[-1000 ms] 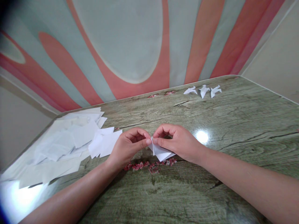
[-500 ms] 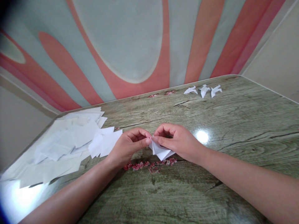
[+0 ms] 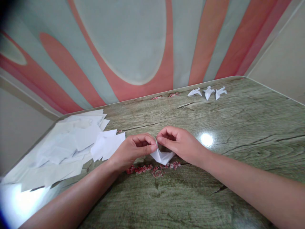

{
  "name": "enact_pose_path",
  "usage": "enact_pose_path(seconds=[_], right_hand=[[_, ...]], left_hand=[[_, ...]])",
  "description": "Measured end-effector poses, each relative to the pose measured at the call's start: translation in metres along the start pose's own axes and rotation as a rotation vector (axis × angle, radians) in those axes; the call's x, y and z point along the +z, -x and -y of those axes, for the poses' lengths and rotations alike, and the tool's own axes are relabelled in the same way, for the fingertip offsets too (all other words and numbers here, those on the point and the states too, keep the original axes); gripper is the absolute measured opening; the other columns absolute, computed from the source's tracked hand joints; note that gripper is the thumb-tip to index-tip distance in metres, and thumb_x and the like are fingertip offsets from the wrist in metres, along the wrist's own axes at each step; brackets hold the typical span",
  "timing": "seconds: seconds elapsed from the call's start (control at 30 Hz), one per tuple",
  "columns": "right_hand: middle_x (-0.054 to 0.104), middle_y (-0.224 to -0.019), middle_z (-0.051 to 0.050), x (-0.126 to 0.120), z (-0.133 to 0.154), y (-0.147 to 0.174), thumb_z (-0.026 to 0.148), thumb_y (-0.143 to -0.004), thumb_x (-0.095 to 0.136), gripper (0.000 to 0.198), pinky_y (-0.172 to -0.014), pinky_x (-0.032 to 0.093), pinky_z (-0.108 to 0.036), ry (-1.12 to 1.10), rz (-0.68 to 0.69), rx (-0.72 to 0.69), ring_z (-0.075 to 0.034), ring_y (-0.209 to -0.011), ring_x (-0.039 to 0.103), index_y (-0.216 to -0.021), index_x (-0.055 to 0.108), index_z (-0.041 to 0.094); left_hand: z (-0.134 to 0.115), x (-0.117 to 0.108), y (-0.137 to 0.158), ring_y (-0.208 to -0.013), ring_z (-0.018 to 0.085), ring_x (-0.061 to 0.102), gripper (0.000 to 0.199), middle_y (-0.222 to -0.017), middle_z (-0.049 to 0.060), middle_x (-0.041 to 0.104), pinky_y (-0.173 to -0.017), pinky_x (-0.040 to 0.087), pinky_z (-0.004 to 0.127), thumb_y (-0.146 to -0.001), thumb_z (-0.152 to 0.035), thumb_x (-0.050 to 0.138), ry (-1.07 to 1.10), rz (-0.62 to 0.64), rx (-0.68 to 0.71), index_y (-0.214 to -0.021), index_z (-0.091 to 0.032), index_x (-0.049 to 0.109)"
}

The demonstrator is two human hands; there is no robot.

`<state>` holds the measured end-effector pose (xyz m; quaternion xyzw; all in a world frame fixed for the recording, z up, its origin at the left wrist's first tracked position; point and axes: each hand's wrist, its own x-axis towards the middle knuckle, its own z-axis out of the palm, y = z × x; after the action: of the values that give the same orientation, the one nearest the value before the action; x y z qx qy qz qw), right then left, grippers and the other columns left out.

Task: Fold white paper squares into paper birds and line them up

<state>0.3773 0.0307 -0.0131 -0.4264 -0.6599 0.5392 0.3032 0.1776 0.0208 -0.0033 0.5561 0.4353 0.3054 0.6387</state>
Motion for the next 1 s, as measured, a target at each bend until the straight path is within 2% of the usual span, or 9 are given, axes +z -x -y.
enact_pose_path(seconds=[0.07,0.13,0.23,0.4,0.5,0.73,1.0], right_hand=[[0.063,-0.080,0.000,0.002,0.008,0.004,0.042,-0.089,0.054,0.022,-0.066,0.042,-0.027,0.130,-0.102,-0.072,-0.014,-0.073,0.056,-0.087,0.062,0.021],[0.065,-0.081,0.001,0.005,0.014,0.007,0.037,-0.087,0.059,0.017,-0.070,0.042,-0.028,0.265,-0.123,-0.132,-0.015,-0.077,0.058,-0.083,0.063,0.022],[0.064,-0.076,0.002,0.011,0.014,0.010,0.030,-0.085,0.062,0.013,-0.068,0.041,-0.028,0.398,-0.140,-0.173,-0.014,-0.073,0.058,-0.076,0.063,0.021],[0.064,-0.078,0.000,0.013,0.004,0.008,0.027,-0.089,0.058,0.011,-0.072,0.040,-0.030,0.499,-0.156,-0.322,-0.017,-0.078,0.057,-0.081,0.063,0.021],[0.064,-0.078,-0.001,0.010,0.001,0.006,0.025,-0.091,0.056,0.012,-0.073,0.039,-0.032,0.565,-0.134,-0.419,-0.017,-0.079,0.056,-0.082,0.062,0.020],[0.064,-0.078,-0.002,0.007,-0.002,0.005,0.026,-0.093,0.053,0.017,-0.071,0.038,-0.031,0.592,-0.099,-0.476,-0.016,-0.077,0.056,-0.080,0.060,0.019],[0.064,-0.081,-0.003,0.005,-0.006,0.003,0.026,-0.092,0.056,0.017,-0.075,0.038,-0.033,0.671,-0.076,-0.520,-0.017,-0.081,0.057,-0.077,0.059,0.017]], left_hand=[[0.001,0.001,-0.001,-0.071,0.010,0.055,0.018,-0.077,0.000,0.063,-0.069,0.042,0.023,-0.076,-0.031,0.072,-0.053,-0.090,0.040,-0.080,-0.014,0.066],[0.002,0.002,-0.002,-0.070,0.011,0.056,0.018,-0.077,0.001,0.063,-0.069,0.043,0.023,-0.077,-0.031,0.071,-0.114,-0.175,0.078,-0.081,-0.014,0.065],[0.002,0.004,-0.001,-0.072,0.012,0.057,0.017,-0.080,0.002,0.064,-0.069,0.045,0.024,-0.078,-0.031,0.069,-0.178,-0.208,0.114,-0.084,-0.015,0.065],[0.000,0.001,0.002,-0.076,0.013,0.058,0.018,-0.085,0.002,0.066,-0.072,0.045,0.024,-0.079,-0.033,0.068,-0.248,-0.164,0.101,-0.087,-0.016,0.067],[-0.001,-0.003,0.001,-0.074,0.012,0.057,0.021,-0.083,0.001,0.065,-0.072,0.044,0.024,-0.078,-0.035,0.069,-0.214,-0.099,0.055,-0.087,-0.016,0.067],[-0.004,-0.006,0.001,-0.071,0.011,0.056,0.021,-0.079,0.001,0.064,-0.069,0.043,0.023,-0.076,-0.032,0.072,-0.132,0.002,0.021,-0.087,-0.015,0.066],[-0.013,-0.006,0.005,-0.081,0.014,0.056,0.017,-0.086,0.002,0.063,-0.078,0.044,0.027,-0.079,-0.032,0.069,-0.483,0.016,0.194,-0.087,-0.017,0.067]])
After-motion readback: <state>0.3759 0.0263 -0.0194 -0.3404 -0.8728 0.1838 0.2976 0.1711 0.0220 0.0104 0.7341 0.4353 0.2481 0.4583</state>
